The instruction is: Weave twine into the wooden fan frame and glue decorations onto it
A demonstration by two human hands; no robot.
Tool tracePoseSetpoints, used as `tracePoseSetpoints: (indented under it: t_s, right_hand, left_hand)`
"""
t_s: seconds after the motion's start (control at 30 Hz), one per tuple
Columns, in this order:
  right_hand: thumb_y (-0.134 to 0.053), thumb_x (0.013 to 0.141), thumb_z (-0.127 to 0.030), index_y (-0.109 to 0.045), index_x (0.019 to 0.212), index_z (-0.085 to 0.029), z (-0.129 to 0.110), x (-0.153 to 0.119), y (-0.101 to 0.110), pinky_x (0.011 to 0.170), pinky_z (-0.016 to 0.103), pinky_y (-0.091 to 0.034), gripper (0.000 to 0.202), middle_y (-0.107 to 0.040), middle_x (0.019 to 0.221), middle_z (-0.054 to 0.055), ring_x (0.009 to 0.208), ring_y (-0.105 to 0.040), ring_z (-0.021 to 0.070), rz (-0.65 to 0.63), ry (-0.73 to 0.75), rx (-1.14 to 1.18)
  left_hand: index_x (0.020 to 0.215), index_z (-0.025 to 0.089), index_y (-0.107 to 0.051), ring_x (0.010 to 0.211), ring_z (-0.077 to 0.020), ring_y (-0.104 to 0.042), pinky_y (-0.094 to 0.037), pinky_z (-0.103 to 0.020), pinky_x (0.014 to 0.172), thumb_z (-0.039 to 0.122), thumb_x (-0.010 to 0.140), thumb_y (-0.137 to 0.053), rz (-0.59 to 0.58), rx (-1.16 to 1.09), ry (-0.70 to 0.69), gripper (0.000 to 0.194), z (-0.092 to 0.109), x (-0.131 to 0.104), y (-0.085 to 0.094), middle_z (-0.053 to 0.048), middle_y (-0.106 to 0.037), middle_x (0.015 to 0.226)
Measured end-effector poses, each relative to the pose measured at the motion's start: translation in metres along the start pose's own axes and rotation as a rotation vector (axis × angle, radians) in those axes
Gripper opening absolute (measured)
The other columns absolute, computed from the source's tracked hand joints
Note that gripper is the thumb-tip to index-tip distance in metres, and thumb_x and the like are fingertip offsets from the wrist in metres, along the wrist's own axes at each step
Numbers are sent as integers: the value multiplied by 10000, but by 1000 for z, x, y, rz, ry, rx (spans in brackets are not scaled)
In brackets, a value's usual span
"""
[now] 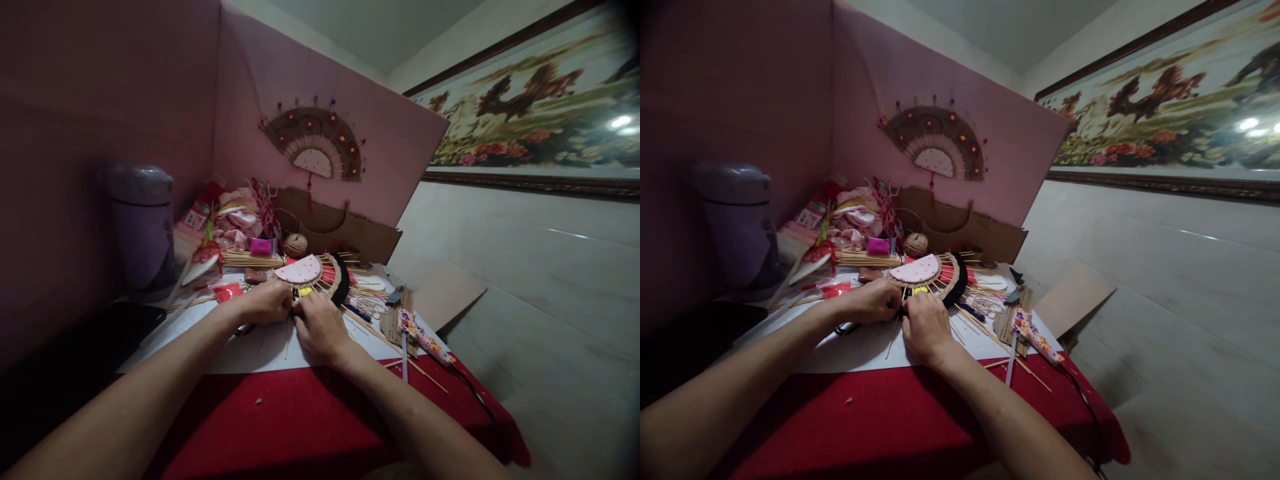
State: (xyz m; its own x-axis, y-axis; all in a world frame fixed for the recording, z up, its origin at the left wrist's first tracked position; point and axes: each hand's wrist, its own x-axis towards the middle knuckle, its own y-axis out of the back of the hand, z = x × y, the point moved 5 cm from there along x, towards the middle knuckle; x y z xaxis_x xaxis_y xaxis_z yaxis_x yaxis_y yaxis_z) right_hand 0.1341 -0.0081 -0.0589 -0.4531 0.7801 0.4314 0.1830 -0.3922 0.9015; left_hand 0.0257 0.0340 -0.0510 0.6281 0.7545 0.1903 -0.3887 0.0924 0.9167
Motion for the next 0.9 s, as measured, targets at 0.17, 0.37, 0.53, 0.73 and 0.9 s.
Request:
tracePoseSetpoints:
  t_s: [0.17, 0.37, 0.53, 0.73, 0.9]
  right_hand:
    - [-516, 839, -227, -593, 881, -174, -3, -3, -1, 763, 321, -339, 103, -592, 936, 75, 887, -492, 212, 31, 65, -57]
    - [-492, 848, -217, -603, 884, -153, -7, 0, -1, 774, 345, -334, 132, -596, 938, 99, 873, -491, 229, 46, 110, -147]
    - [-493, 845, -199, -606, 858, -144, -5, 3, -7, 767, 346, -338, 126, -604, 907, 96, 849, -500, 230, 61, 108, -169]
    - [-511, 838, -214, -596, 832, -162, -2, 0, -7, 754, 333, -340, 100, -602, 889, 79, 835, -500, 219, 114, 102, -112]
    - [-545, 821, -253, -597, 845, -164, -2, -1, -4, 756, 331, -346, 106, -598, 900, 78, 850, -500, 220, 107, 99, -54]
  left_hand:
    - [592, 142, -615, 606, -127, -524, -362, -220, 561, 100, 582, -475, 9, 3, -17, 147, 0, 0, 1, -23, -614, 643]
    - [575, 144, -604, 609, -128, -515, -361, -231, 567, 100, 578, -481, 26, 45, -11, 130, 0, 1, 0, -35, -628, 676]
    - [570, 152, -592, 613, -136, -499, -348, -244, 564, 94, 583, -481, 32, 111, -14, 126, 4, 0, 3, -41, -618, 674]
    - [550, 154, -587, 622, -148, -500, -344, -262, 564, 93, 584, -471, 25, 169, -15, 135, 8, -2, 6, -68, -629, 702]
    - [571, 156, -598, 628, -149, -510, -356, -258, 580, 105, 565, -475, 40, 163, -1, 133, 1, 0, 2, -64, -632, 707]
